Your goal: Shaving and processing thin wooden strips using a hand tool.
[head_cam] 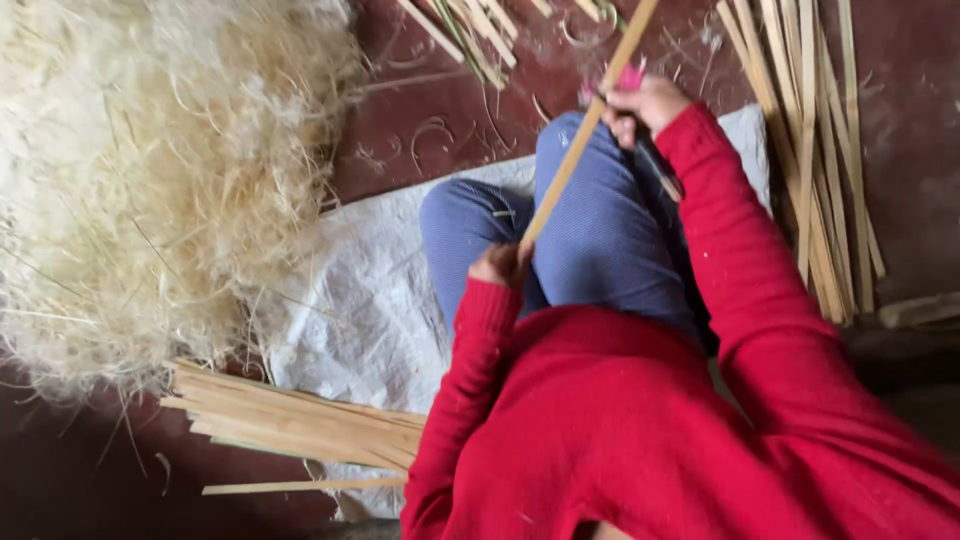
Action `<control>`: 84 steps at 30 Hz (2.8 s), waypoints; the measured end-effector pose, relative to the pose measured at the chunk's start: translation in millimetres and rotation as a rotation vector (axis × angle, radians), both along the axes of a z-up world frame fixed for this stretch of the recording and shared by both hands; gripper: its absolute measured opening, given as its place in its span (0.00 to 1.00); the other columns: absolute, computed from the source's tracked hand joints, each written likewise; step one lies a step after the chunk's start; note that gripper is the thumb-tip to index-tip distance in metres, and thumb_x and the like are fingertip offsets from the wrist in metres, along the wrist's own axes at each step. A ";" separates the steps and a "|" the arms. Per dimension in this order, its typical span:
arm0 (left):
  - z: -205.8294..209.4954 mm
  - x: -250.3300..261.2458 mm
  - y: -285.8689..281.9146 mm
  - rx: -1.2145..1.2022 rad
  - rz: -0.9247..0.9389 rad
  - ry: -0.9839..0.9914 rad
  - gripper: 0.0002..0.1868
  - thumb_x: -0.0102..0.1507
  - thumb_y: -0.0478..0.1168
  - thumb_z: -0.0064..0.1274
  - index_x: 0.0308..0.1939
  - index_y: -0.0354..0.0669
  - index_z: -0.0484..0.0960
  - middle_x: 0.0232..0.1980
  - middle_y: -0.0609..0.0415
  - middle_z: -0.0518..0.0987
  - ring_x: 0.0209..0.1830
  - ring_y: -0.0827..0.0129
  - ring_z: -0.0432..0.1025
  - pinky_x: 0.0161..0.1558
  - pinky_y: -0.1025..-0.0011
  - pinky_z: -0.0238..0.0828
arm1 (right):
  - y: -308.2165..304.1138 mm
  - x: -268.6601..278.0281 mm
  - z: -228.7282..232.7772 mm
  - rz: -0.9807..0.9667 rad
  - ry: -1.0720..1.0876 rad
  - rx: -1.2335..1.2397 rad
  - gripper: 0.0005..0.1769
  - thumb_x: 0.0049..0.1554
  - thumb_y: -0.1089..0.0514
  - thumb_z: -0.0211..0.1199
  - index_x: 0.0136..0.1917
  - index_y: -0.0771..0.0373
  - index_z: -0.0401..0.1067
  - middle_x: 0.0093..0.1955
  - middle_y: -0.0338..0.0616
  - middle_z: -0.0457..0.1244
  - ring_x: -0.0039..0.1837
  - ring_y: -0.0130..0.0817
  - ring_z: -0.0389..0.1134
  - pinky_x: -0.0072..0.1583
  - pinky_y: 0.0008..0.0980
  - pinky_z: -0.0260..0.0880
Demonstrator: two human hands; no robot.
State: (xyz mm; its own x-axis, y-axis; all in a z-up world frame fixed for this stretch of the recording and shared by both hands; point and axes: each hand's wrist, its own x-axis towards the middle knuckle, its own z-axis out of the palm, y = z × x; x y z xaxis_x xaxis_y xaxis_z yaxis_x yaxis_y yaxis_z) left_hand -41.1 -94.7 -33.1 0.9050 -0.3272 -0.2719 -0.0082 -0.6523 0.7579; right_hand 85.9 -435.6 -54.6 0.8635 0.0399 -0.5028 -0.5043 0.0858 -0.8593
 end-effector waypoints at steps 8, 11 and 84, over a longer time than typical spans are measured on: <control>89.8 58.7 -23.7 -0.095 0.143 -0.321 0.10 0.70 0.46 0.51 0.41 0.47 0.81 0.33 0.56 0.73 0.25 0.61 0.72 0.30 0.62 0.70 | 103.1 -21.4 116.0 0.231 0.200 0.485 0.22 0.61 0.55 0.57 0.67 0.58 0.70 0.32 0.47 0.61 0.24 0.26 0.52 0.26 0.24 0.52; 123.6 65.4 -20.0 0.006 0.070 -0.512 0.07 0.72 0.44 0.50 0.42 0.49 0.80 0.33 0.59 0.71 0.22 0.65 0.69 0.22 0.65 0.66 | 116.3 -22.0 137.6 0.203 0.121 0.374 0.12 0.62 0.57 0.59 0.59 0.57 0.72 0.30 0.49 0.61 0.23 0.27 0.54 0.24 0.25 0.53; 130.9 3.9 34.2 -0.204 0.280 -0.554 0.06 0.67 0.47 0.60 0.37 0.53 0.85 0.28 0.59 0.67 0.18 0.61 0.72 0.22 0.73 0.71 | 67.7 37.4 169.0 0.250 -0.139 0.442 0.06 0.66 0.64 0.56 0.51 0.63 0.74 0.29 0.51 0.58 0.24 0.32 0.58 0.27 0.35 0.68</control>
